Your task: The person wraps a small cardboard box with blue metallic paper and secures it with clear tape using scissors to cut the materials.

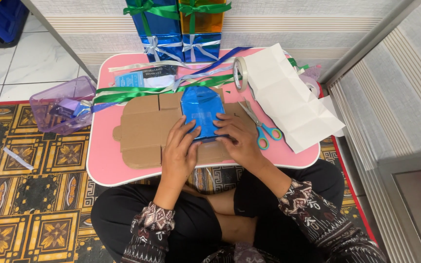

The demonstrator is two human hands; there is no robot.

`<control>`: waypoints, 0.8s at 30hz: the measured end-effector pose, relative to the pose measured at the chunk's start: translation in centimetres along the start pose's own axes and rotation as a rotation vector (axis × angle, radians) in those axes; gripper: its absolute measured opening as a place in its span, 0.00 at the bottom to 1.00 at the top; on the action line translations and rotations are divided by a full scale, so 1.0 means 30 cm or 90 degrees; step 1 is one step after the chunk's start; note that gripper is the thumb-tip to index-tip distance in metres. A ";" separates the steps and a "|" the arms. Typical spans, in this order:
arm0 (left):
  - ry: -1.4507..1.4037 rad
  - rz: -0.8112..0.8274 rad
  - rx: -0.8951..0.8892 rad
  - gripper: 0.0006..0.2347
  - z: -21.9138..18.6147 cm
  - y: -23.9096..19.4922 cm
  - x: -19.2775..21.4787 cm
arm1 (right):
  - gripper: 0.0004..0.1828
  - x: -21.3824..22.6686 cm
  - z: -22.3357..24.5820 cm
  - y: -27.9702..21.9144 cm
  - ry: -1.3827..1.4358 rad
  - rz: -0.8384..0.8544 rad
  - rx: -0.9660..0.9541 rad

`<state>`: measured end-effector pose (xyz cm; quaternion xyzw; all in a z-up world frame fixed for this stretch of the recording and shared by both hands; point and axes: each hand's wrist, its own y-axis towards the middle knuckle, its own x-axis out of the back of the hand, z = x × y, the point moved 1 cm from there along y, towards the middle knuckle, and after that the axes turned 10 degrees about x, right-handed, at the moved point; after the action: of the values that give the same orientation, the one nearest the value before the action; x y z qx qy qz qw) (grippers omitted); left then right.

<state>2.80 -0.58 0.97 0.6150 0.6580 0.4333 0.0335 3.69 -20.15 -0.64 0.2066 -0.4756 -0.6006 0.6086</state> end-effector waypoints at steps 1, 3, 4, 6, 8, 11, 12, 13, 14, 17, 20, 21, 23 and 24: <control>-0.005 0.001 -0.004 0.12 0.000 -0.003 -0.002 | 0.08 0.019 0.006 0.012 -0.006 -0.002 0.001; 0.002 -0.015 0.001 0.12 0.002 -0.004 -0.002 | 0.10 0.050 0.014 0.039 0.098 0.048 -0.074; -0.003 -0.015 -0.003 0.12 0.005 -0.003 -0.009 | 0.10 0.098 0.010 0.059 0.092 0.047 -0.073; 0.004 -0.003 0.028 0.13 0.014 -0.013 -0.013 | 0.07 0.186 0.000 0.096 0.047 -0.016 -0.199; 0.000 -0.006 0.035 0.13 0.010 -0.015 -0.016 | 0.08 0.315 -0.094 0.103 -0.039 -0.043 -0.286; 0.000 -0.014 0.039 0.13 0.013 -0.019 -0.017 | 0.09 0.408 -0.224 0.097 -0.164 -0.010 -0.381; 0.003 -0.015 0.037 0.13 0.015 -0.019 -0.019 | 0.08 0.424 -0.266 0.092 -0.203 0.050 -0.394; 0.002 -0.016 0.036 0.13 0.013 -0.019 -0.020 | 0.08 0.410 -0.272 0.091 -0.205 0.049 -0.392; 0.001 -0.015 0.036 0.13 0.011 -0.018 -0.021 | 0.10 0.393 -0.280 0.091 -0.220 0.071 -0.385; 0.004 -0.019 0.037 0.13 0.017 -0.021 -0.024 | 0.12 0.344 -0.305 0.103 -0.255 0.109 -0.363; 0.003 -0.023 0.034 0.13 0.017 -0.025 -0.020 | 0.12 0.301 -0.290 0.132 -0.320 0.122 -0.204; -0.001 -0.021 0.032 0.13 0.016 -0.022 -0.020 | 0.13 0.288 -0.276 0.147 -0.362 0.120 -0.058; 0.000 -0.022 0.033 0.14 0.029 -0.025 -0.027 | 0.17 0.255 -0.235 0.216 -0.363 0.183 0.021; -0.001 -0.021 0.034 0.14 0.035 -0.029 -0.033 | 0.21 0.237 -0.213 0.248 -0.365 0.245 0.099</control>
<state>2.97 -0.74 -0.69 0.6053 0.6791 0.4146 0.0247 11.72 -27.35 4.86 -0.0177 -0.7016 -0.4704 0.5349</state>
